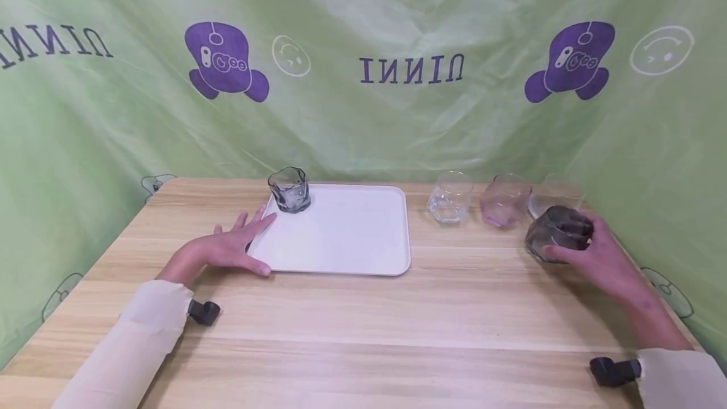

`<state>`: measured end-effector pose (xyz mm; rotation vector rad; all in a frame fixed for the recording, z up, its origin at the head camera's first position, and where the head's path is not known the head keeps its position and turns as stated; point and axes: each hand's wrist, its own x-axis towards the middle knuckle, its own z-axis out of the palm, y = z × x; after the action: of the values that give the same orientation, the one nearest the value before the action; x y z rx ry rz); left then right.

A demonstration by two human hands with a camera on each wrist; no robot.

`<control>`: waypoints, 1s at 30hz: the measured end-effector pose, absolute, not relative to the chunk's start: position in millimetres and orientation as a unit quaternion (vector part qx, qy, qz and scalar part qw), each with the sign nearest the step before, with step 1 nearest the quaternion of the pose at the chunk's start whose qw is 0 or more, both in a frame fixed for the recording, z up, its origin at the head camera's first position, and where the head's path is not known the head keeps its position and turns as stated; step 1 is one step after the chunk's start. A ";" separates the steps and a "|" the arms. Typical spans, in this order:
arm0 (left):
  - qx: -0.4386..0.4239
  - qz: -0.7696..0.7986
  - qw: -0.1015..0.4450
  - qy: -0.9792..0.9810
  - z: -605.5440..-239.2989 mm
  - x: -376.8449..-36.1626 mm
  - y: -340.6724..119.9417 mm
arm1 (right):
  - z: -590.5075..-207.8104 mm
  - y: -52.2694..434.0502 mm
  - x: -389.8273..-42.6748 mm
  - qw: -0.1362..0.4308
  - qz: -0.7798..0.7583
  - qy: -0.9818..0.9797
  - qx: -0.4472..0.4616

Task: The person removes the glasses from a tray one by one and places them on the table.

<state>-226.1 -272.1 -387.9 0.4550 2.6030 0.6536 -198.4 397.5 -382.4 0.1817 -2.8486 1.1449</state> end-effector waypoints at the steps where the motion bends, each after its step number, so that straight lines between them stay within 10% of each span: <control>1: 0.164 0.236 0.208 0.935 -387.9 -226.1 -271.9 | -382.6 397.6 -198.7 0.036 0.376 -0.924 0.062; 10: 0.162 0.238 0.209 0.934 -388.1 -226.3 -272.1 | -378.5 393.3 -193.0 0.016 0.388 -0.921 0.017; 30: 0.164 0.236 0.206 0.935 -388.0 -228.1 -270.3 | -336.1 335.6 -176.1 0.202 0.383 -0.901 0.032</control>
<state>-228.1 -270.3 -388.0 0.4573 2.6060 0.6574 -176.1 335.6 -336.1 0.0890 -2.5151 1.0706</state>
